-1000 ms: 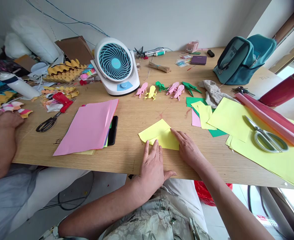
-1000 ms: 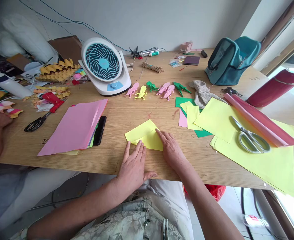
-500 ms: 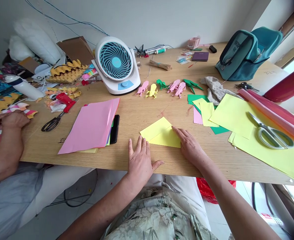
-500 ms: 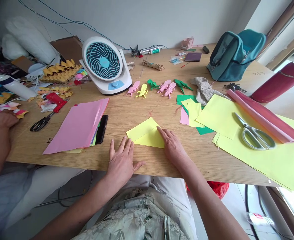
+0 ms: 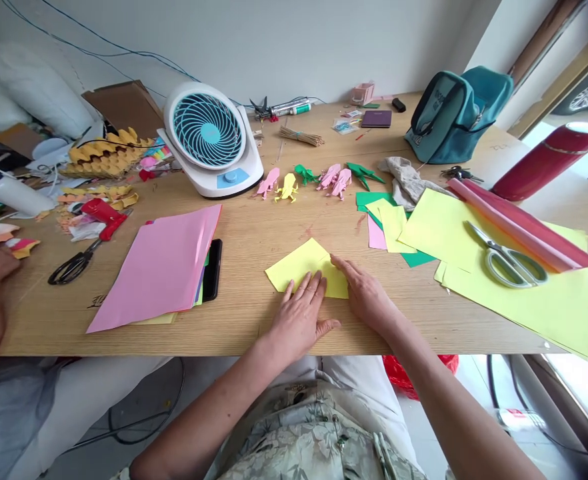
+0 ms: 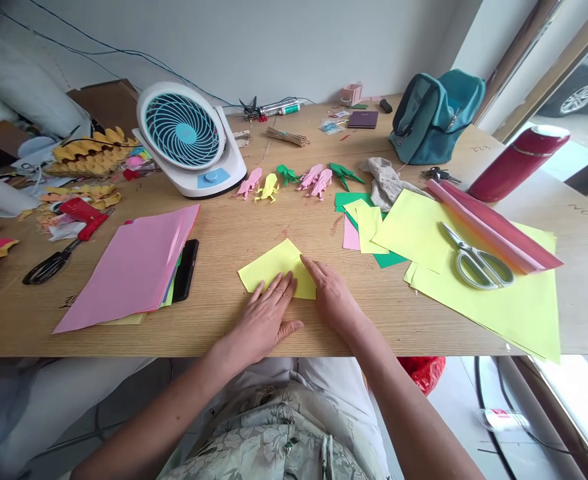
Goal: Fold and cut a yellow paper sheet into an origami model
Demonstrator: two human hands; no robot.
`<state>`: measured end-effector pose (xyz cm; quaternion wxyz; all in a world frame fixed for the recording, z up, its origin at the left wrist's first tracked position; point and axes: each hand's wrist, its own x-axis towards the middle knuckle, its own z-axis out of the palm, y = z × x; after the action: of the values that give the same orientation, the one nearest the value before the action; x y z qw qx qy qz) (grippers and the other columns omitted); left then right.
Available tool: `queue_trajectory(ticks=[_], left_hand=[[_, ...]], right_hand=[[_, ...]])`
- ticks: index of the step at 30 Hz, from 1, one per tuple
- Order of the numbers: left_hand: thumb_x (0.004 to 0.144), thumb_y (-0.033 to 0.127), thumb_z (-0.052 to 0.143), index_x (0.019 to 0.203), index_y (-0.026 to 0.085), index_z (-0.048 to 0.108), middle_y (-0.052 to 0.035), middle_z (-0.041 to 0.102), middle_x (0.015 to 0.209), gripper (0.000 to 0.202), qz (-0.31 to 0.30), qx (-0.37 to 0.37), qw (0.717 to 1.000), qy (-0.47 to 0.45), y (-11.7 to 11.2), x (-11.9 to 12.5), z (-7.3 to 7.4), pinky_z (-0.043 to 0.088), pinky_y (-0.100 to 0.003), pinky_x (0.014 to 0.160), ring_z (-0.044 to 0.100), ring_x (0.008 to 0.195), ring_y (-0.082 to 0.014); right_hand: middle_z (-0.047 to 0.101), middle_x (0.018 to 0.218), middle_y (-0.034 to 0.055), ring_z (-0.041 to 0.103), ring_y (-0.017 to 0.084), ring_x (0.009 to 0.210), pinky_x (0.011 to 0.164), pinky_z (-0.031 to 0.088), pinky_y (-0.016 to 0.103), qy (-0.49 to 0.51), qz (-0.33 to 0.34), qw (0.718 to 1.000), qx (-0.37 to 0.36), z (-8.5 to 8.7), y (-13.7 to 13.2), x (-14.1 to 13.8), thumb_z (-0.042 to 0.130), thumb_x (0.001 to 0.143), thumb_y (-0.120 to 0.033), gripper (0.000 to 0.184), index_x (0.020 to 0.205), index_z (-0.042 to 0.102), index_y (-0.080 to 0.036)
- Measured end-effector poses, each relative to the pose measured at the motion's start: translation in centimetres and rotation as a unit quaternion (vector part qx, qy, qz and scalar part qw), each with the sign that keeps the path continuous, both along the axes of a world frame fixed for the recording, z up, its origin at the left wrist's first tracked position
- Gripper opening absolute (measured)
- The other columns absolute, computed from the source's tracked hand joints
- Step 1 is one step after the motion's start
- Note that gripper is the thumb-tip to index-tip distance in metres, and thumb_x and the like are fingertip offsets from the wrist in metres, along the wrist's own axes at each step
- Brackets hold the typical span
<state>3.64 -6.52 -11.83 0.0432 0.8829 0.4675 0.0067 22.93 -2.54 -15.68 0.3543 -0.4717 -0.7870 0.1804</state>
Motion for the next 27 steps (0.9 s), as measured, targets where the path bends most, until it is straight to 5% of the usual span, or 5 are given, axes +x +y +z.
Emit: queue_trajectory(ticks=[5,10,12,18,27], left_hand=[[0.095,0.063,0.037,0.155,0.008,0.022,-0.0139,0.014,0.163,0.082,-0.009,-0.017,1.000,-0.001,0.2,-0.6,-1.1,0.022,-0.053,0.120,0.015,0.151,-0.0311],[0.098,0.059,0.033,0.154,0.006,0.022,-0.0161,0.017,0.162,0.077,-0.014,0.005,1.000,-0.013,0.1,-0.9,-1.7,0.022,-0.051,0.121,0.014,0.151,-0.0292],[0.098,0.057,0.033,0.154,0.006,0.021,-0.0168,0.017,0.162,0.077,-0.012,0.018,1.000,-0.019,0.0,-0.9,-1.9,0.022,-0.049,0.121,0.014,0.151,-0.0284],[0.100,0.049,0.034,0.153,0.006,0.025,-0.0194,0.018,0.162,0.068,0.024,0.053,0.998,-0.032,-0.3,-1.4,-2.0,0.026,-0.047,0.119,0.016,0.151,-0.0301],[0.097,0.062,0.026,0.153,0.003,0.024,-0.0210,0.024,0.160,0.081,0.097,0.047,0.994,-0.023,-0.5,-4.1,-1.9,0.023,-0.057,0.118,0.022,0.149,-0.0326]], right_hand=[[0.061,0.135,0.0112,0.057,0.023,0.125,0.102,0.049,0.046,0.096,-0.148,0.983,0.052,1.8,-1.3,1.3,0.034,0.099,-0.018,0.045,0.141,0.047,-0.024],[0.033,0.158,0.0138,0.026,0.028,0.148,0.120,0.023,0.055,-0.168,0.001,0.986,0.012,2.1,-3.9,-1.0,0.039,0.102,-0.037,0.055,0.152,0.033,-0.017],[0.029,0.159,0.0152,0.024,0.027,0.149,0.120,0.022,0.054,-0.229,0.020,0.973,0.002,1.6,-4.5,-1.6,0.035,0.103,-0.038,0.056,0.153,0.031,-0.013],[0.027,0.159,0.0194,0.024,0.028,0.149,0.119,0.028,0.047,-0.279,-0.041,0.959,0.035,0.1,-5.4,-0.5,0.037,0.102,-0.046,0.064,0.152,0.031,-0.006],[0.029,0.158,0.0237,0.026,0.033,0.147,0.115,0.033,0.053,-0.297,-0.137,0.944,0.047,-0.9,-7.7,-0.8,0.035,0.101,-0.047,0.067,0.151,0.028,-0.003]])
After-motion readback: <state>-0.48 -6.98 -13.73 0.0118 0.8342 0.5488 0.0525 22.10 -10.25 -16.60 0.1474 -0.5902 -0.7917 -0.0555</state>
